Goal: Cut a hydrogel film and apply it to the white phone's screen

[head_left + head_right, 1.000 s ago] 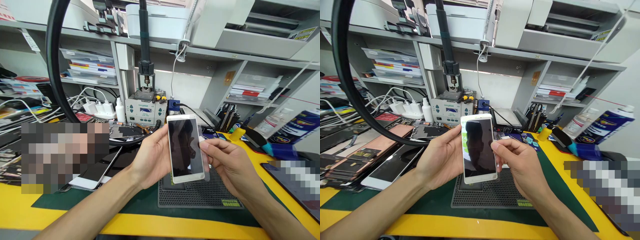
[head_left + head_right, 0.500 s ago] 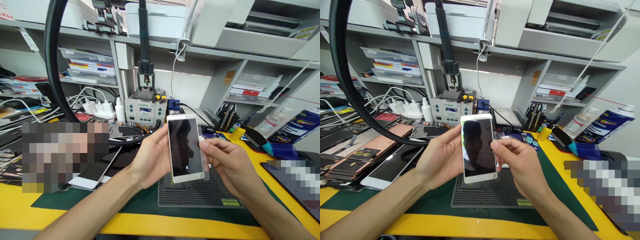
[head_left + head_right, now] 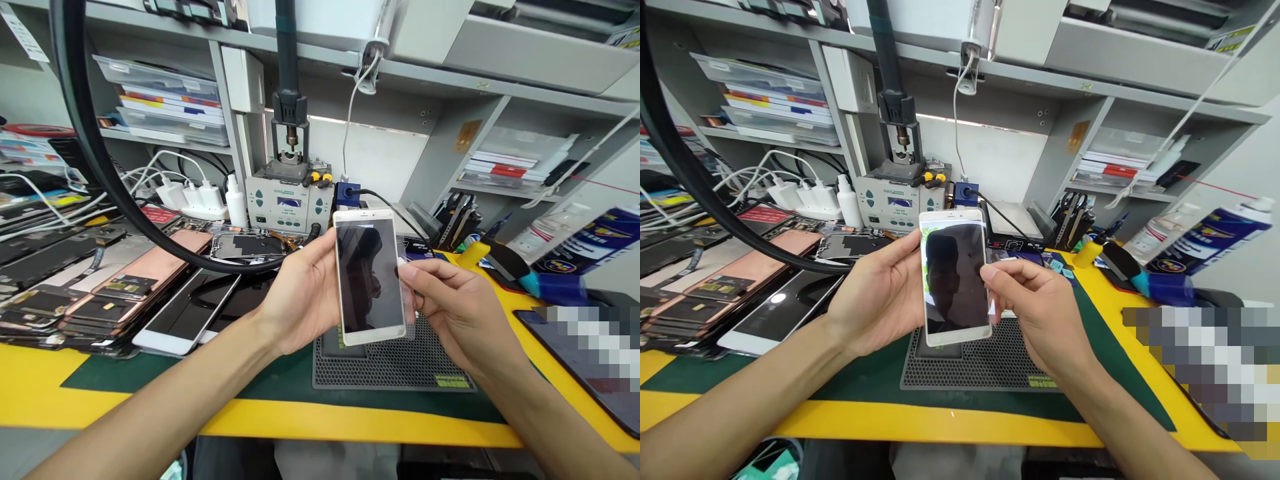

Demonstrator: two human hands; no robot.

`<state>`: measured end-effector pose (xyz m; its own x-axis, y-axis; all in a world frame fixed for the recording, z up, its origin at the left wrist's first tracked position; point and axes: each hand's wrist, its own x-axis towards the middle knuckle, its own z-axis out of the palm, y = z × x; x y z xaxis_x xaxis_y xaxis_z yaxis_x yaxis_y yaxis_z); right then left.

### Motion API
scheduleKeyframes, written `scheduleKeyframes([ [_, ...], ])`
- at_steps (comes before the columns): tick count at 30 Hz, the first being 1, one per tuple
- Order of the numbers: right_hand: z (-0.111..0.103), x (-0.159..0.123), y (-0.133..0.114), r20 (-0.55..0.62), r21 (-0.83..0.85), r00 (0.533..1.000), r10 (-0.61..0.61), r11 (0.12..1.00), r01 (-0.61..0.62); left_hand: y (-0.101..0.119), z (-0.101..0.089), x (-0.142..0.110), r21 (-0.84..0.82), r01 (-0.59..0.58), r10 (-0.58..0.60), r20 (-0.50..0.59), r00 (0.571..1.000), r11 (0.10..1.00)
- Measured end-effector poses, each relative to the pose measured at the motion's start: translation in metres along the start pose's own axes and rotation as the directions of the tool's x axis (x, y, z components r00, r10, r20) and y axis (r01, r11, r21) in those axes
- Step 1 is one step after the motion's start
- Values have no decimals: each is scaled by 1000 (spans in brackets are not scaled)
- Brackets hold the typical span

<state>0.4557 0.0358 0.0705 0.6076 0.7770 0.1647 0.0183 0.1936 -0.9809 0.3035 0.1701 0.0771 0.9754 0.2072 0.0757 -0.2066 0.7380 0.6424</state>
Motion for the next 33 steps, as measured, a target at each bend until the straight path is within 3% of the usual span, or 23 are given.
scheduleKeyframes([
  [27,2,-3,3,-36,-63,998,-46,997,43,0,0,0,-6,3,-3,12,1000,1000],
  [33,1,-4,3,-32,-96,998,-54,994,50,0,0,0,-33,13,-14,-43,999,999],
])
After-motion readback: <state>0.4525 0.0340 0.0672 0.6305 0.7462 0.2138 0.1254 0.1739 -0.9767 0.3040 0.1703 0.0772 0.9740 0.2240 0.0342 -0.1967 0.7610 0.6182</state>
